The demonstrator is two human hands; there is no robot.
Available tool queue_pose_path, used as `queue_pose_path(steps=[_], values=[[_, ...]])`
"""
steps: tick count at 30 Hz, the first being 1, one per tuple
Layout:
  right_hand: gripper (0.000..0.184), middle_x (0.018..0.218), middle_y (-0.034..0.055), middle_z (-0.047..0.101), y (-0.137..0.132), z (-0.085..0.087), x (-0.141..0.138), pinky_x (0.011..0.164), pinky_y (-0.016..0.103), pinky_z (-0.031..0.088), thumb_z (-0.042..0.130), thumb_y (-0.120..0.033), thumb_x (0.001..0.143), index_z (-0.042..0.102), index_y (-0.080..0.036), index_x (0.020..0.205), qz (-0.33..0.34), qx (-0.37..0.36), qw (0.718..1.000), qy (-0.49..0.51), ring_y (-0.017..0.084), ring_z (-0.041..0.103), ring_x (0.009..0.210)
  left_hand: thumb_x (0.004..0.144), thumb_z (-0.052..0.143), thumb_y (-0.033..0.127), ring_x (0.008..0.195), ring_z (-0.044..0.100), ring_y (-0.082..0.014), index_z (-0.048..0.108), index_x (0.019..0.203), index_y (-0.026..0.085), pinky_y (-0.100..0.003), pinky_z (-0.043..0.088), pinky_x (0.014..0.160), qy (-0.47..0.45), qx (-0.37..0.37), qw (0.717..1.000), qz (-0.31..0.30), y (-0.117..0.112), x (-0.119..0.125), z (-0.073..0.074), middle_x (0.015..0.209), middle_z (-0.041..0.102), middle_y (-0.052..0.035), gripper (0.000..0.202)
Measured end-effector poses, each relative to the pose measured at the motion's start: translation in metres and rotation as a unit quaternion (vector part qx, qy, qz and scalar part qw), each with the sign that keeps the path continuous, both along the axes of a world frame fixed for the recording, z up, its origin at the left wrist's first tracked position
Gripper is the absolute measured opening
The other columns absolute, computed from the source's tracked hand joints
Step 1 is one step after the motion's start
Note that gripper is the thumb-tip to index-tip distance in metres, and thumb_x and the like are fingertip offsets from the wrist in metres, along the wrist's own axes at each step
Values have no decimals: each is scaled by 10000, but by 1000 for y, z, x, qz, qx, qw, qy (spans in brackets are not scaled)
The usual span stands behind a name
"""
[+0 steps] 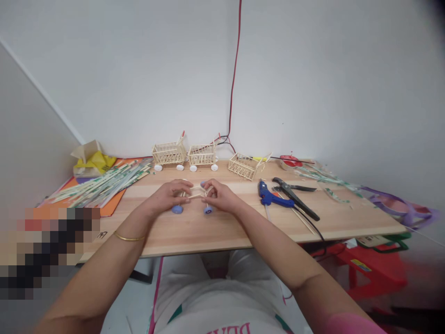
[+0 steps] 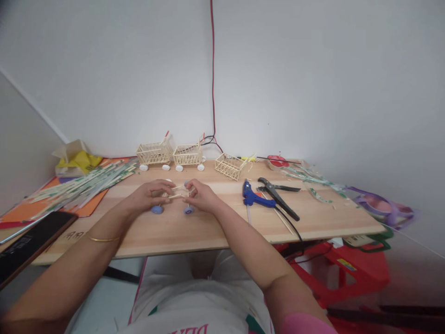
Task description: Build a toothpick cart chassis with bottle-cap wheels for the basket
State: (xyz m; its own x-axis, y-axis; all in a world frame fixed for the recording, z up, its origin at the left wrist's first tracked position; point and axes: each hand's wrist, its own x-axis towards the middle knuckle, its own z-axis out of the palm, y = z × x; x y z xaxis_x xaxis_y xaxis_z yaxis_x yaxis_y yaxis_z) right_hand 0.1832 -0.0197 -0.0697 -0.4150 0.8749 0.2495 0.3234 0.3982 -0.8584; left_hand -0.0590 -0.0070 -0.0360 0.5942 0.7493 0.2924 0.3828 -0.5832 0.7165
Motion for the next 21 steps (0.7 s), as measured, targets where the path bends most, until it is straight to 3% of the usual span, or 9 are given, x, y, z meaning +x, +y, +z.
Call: queue_pose_path(steps=[3,7,21], values=[[335,985,11,622,0,-1,0,591,222,442,686,-337,713,472,-217,940,12,-10,1000,-3,94,551,644,735,696,393,1107,574,-254,715,852,221,-425,410,1010,1,-3,1000,-9,1,0,-1,1143,645,-102,209],[323,692,-58,561,0,-1,0,552,207,398,677,-335,725,501,-207,964,12,-30,999,-15,93,488,558,750,683,395,1084,583,-245,711,855,194,-403,424,989,1,1,1000,-17,1,0,-2,1133,641,-106,229],[317,656,-55,562,5,-4,7,598,222,382,697,-349,714,554,-188,946,-12,11,999,-33,105,492,586,787,633,388,1033,599,-236,710,863,177,-378,457,929,24,15,1000,-12,-1,2,-2,1125,634,-117,237]])
